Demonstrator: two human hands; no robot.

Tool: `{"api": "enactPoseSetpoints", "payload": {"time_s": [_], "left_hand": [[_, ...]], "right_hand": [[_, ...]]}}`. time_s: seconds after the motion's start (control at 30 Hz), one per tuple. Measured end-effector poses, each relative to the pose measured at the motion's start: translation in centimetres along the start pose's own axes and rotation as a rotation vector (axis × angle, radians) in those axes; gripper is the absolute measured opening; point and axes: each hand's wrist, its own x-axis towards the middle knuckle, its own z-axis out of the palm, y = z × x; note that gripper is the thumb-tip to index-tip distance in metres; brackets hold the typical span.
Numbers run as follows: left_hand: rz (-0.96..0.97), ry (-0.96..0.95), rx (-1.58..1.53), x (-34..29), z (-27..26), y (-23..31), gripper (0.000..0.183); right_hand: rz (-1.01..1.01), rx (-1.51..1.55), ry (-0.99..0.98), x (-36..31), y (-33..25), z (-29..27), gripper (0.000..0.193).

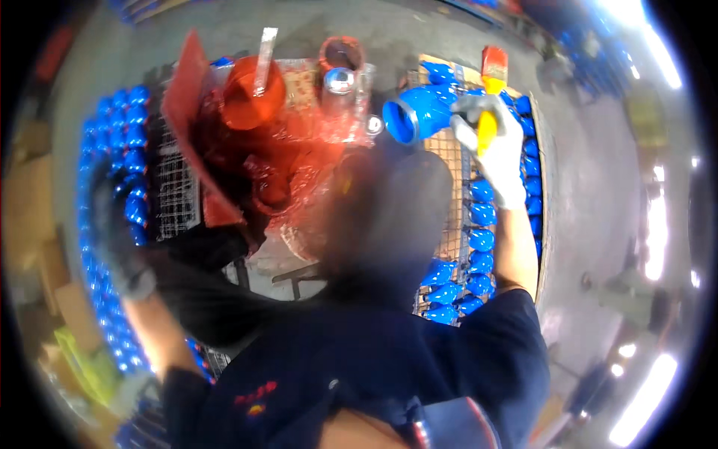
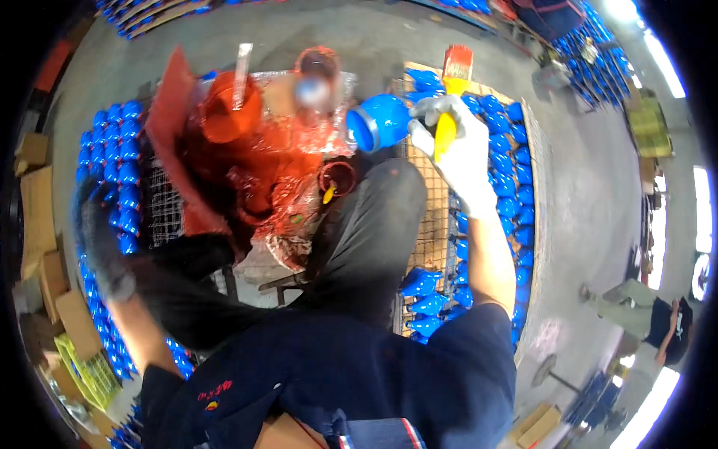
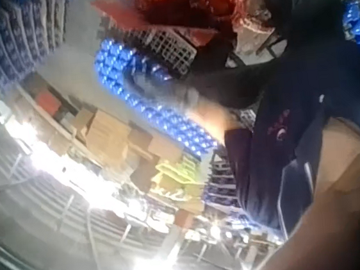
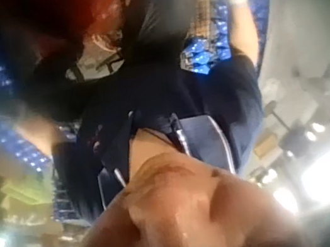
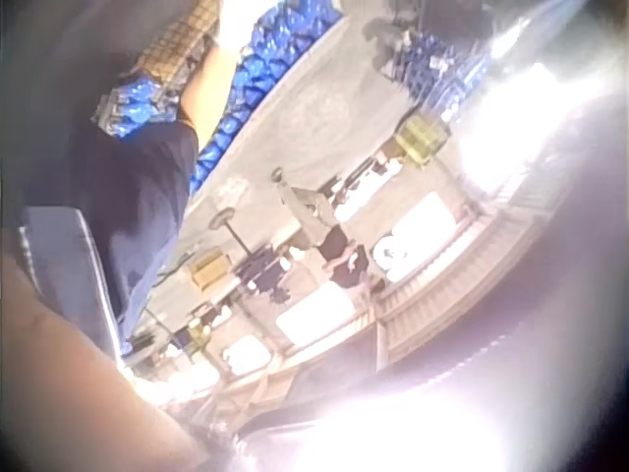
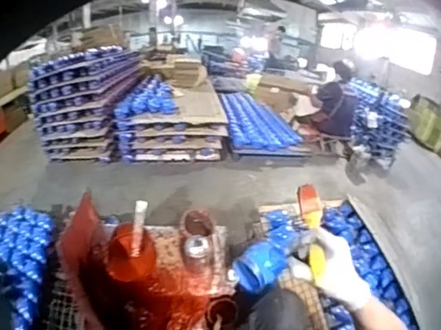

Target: The person paints a blue metal component with a paintbrush, dipping the tool into a bucket of red paint and coating the sides of the object.

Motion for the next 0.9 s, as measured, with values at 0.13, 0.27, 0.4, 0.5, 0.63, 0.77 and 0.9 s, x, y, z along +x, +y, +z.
{"api": "enactPoseSetpoints", "payload": {"time_s": [0.13,0.27,0.4,0.5,0.63,0.77,0.9], "left_hand": [[-0.295,-0.728,-0.411,-2.5,11.7,1.2,0.056],[-0.796,-0.954,-1.190,-10.6,14.2,2.5,0.097],[-1.204,-0.677,-1.511,-16.1,12.0,2.1,0.103],[-1.186,-0.568,-1.489,-17.2,9.6,1.7,0.094],[-0.862,-0.579,-0.866,-16.6,6.5,3.0,0.090],[-0.406,-0.474,-0.082,-17.7,5.9,1.5,0.096],[0.291,-0.512,0.577,-17.5,6.1,2.8,0.087]], "right_hand": [[-0.046,0.514,-0.133,0.8,-8.6,2.5,0.028],[0.139,0.712,-0.281,0.9,-13.6,7.5,0.020],[0.143,0.829,-0.194,-1.7,-10.4,15.1,0.049],[0.386,1.027,-0.023,-5.1,-5.5,18.4,0.083],[0.422,1.320,0.158,-9.5,-2.3,18.3,0.051],[0.251,0.779,0.167,-8.4,-7.2,14.0,0.025],[-0.092,0.135,-0.168,-4.8,-10.9,10.5,0.018]]}}
